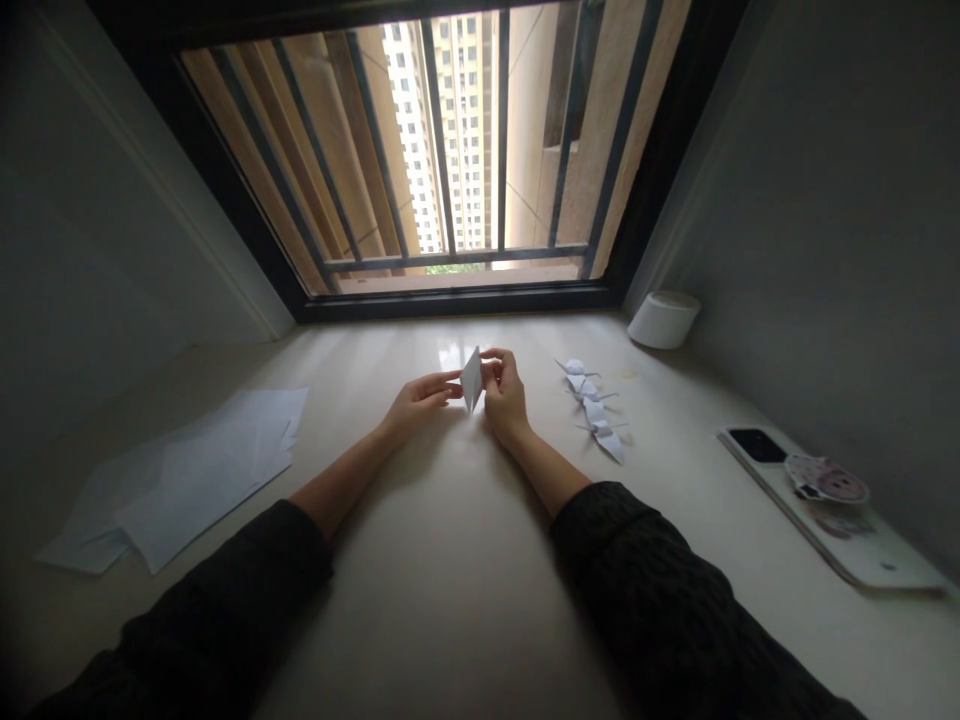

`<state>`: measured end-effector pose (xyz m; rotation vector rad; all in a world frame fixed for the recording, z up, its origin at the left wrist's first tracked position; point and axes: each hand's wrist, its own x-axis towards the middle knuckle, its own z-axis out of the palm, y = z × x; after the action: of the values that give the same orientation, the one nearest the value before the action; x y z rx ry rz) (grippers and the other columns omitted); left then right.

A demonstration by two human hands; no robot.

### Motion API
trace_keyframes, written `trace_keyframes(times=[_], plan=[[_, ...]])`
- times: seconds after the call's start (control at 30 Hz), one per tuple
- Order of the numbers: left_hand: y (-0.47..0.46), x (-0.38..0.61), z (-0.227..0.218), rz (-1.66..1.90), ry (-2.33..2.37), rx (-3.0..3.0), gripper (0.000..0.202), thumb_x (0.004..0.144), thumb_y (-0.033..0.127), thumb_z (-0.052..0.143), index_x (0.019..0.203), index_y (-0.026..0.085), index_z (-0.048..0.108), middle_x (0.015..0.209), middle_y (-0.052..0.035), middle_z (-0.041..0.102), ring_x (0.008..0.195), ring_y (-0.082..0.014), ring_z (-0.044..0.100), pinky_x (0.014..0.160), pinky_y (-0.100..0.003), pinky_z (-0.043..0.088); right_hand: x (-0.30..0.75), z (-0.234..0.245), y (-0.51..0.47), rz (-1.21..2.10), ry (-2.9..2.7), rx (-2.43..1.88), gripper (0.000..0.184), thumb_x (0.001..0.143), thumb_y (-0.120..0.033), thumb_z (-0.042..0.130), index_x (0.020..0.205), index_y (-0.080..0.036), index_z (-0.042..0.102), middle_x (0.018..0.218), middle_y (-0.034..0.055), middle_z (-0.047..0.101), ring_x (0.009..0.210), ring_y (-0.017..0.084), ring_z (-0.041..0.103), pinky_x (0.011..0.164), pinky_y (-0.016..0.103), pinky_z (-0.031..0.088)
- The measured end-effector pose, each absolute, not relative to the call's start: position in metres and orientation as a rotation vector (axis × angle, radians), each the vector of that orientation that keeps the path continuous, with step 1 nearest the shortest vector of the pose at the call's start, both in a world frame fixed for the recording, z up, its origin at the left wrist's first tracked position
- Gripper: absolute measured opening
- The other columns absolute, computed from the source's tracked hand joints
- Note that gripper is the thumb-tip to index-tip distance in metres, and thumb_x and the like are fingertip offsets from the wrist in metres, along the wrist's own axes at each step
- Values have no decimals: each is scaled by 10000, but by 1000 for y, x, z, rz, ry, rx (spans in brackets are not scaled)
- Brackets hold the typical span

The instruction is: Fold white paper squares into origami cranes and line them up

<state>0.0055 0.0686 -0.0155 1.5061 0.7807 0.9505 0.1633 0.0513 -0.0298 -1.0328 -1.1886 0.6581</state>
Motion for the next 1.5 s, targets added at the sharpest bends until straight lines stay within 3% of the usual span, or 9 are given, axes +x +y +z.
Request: trace_keyframes(times=[0.13,0.23,0.47,0.67,0.77,0.87,0.93,1.07,1.5], plan=[[69,4,-13,935,858,1561,346,783,423,576,969,155,692,878,-82,704,848,-208,650,680,-273,461,160,-26,43,546,-1441,-1135,168,865,-317,437,1013,-252,483,717,-25,587,578,132,524,559,249,391],[68,6,-13,972,893,1615,346,749,467,611,854,148,698,783,-57,692,751,-179,637,624,-250,453,159,-24,40,498,-1576,-1152,173,874,-310,431,1024,-251,491,761,-10,605,605,142,539,573,257,395],[70,4,-16,1144,975,1403,387,664,463,706,869,138,666,773,-76,703,703,-179,654,620,-267,483,159,-24,41,550,-1535,-1150,240,853,-383,490,1060,-261,500,742,-8,624,666,165,593,617,281,447],[73,2,-17,1243,991,1236,529,660,417,731,1080,133,584,791,-85,712,709,-191,674,629,-266,498,160,-20,40,587,-1566,-1046,303,709,-405,684,958,-246,618,863,19,684,760,176,621,669,299,480],[71,3,-16,1240,965,1254,761,669,370,733,1330,168,415,753,-49,711,706,-180,674,636,-258,498,161,-19,41,602,-1534,-1047,269,708,-410,679,916,-240,678,922,36,698,802,186,624,671,304,489],[69,2,-14,1236,907,1342,865,697,356,709,1427,236,260,754,-14,711,720,-168,671,639,-249,493,162,-19,42,672,-1484,-1037,281,715,-414,671,934,-240,697,954,46,703,780,182,632,651,300,495],[68,2,-14,1221,885,1414,751,711,369,688,1380,243,371,814,-23,717,752,-171,669,643,-248,489,163,-19,42,714,-1459,-1029,288,710,-410,679,941,-240,702,958,48,706,740,173,635,638,298,495],[69,2,-14,1201,913,1497,406,724,405,655,1065,184,669,915,-63,714,827,-193,658,665,-264,489,163,-19,43,747,-1434,-1026,332,687,-414,701,972,-245,702,962,55,702,742,174,637,624,293,500],[65,3,-14,1247,868,1518,357,708,396,692,996,186,705,996,-88,708,889,-204,649,767,-314,494,163,-16,40,822,-1357,-1052,314,668,-457,713,881,-227,732,932,67,704,762,181,643,570,270,485]])
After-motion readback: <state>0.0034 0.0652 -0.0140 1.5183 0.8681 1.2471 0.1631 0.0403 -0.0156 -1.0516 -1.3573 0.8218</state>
